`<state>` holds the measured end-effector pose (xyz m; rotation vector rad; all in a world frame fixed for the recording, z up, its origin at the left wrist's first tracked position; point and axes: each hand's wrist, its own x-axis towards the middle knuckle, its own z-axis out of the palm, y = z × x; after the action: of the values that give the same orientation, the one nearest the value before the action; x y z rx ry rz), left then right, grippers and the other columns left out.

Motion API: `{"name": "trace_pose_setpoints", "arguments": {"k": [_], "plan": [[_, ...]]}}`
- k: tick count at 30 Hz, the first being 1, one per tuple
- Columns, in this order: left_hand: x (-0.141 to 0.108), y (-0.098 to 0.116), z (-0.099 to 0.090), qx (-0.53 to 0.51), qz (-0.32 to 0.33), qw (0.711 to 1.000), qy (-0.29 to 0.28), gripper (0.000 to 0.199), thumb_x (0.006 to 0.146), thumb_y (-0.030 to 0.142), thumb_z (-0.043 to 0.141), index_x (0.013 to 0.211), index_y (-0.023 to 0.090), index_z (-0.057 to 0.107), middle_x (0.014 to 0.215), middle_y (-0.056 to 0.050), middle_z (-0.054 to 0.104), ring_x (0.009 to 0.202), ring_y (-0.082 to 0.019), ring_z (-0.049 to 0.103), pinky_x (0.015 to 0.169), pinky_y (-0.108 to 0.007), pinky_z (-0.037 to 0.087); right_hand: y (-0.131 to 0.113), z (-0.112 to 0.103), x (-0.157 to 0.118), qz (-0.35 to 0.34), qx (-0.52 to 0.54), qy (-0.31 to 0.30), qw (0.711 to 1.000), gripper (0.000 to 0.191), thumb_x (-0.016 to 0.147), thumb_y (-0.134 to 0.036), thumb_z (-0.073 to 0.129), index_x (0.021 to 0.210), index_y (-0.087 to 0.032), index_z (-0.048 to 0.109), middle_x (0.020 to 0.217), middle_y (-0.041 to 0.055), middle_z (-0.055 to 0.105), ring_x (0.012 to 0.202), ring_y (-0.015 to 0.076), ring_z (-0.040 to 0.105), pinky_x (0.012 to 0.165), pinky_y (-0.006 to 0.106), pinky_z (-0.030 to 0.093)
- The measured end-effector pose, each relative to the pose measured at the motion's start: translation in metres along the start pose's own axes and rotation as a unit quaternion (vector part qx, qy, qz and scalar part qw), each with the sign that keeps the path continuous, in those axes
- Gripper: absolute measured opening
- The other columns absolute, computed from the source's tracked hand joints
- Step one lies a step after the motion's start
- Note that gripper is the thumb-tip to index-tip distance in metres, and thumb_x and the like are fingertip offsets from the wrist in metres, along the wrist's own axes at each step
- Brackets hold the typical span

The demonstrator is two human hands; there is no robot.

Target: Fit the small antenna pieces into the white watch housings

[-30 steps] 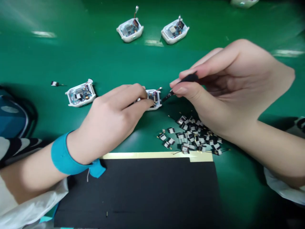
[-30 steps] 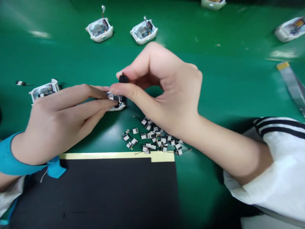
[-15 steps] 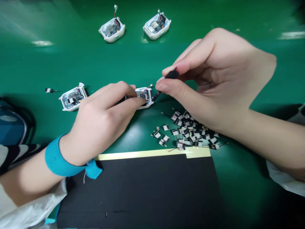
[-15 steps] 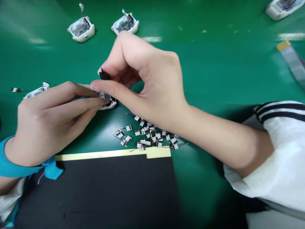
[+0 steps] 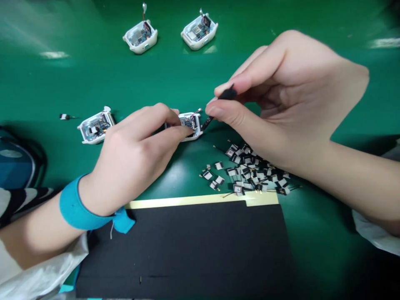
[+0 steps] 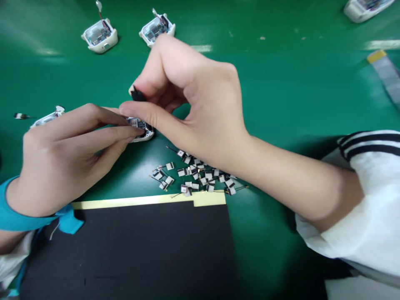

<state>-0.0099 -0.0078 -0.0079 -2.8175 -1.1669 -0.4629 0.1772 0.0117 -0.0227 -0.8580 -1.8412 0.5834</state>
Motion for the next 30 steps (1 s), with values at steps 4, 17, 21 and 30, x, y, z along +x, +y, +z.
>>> {"name": "trace_pose_setpoints", "arguments": {"k": [4,17,21,30], "plan": [[-0.001,-0.001,0.001,0.012,0.01,1.0,0.005,0.016,0.082,0.018,0.045,0.09,0.018,0.059,0.086,-0.004,0.058,0.083,-0.016,0.056,0.067,-0.026,0.046,0.001,0.003,0.0,-0.008,0.021,-0.012,1.0,0.021,0.065,-0.009,0.066,0.069,-0.015,0.045,0.066,-0.006,0.054,0.072,0.0061,0.057,0.06,0.015,0.05],[-0.001,-0.003,0.004,0.027,0.031,0.999,0.006,0.018,0.084,0.02,0.042,0.076,0.013,0.057,0.082,-0.005,0.057,0.08,-0.016,0.057,0.064,-0.025,0.048,-0.011,0.004,-0.003,-0.069,-0.167,-0.058,0.982,0.012,0.077,-0.023,0.054,0.065,-0.022,0.052,0.068,-0.0054,0.058,0.066,0.0087,0.057,0.056,0.02,0.047],[-0.002,-0.004,0.004,0.024,0.021,0.999,-0.002,0.021,0.085,0.02,0.037,0.074,0.015,0.054,0.084,-0.003,0.055,0.086,-0.015,0.056,0.069,-0.024,0.048,-0.012,0.008,-0.003,-0.132,-0.206,-0.055,0.968,0.017,0.078,-0.018,0.051,0.062,-0.022,0.049,0.064,-0.0054,0.057,0.06,0.0077,0.055,0.051,0.02,0.045],[-0.005,-0.002,0.007,0.006,0.007,1.0,-0.002,0.028,0.086,0.018,0.032,0.069,0.016,0.055,0.08,-0.002,0.053,0.086,-0.015,0.055,0.07,-0.024,0.047,-0.002,0.015,-0.003,-0.152,-0.157,-0.04,0.975,0.026,0.07,-0.018,0.062,0.059,-0.019,0.038,0.059,-0.0051,0.053,0.061,0.0091,0.057,0.045,0.02,0.041]]}}
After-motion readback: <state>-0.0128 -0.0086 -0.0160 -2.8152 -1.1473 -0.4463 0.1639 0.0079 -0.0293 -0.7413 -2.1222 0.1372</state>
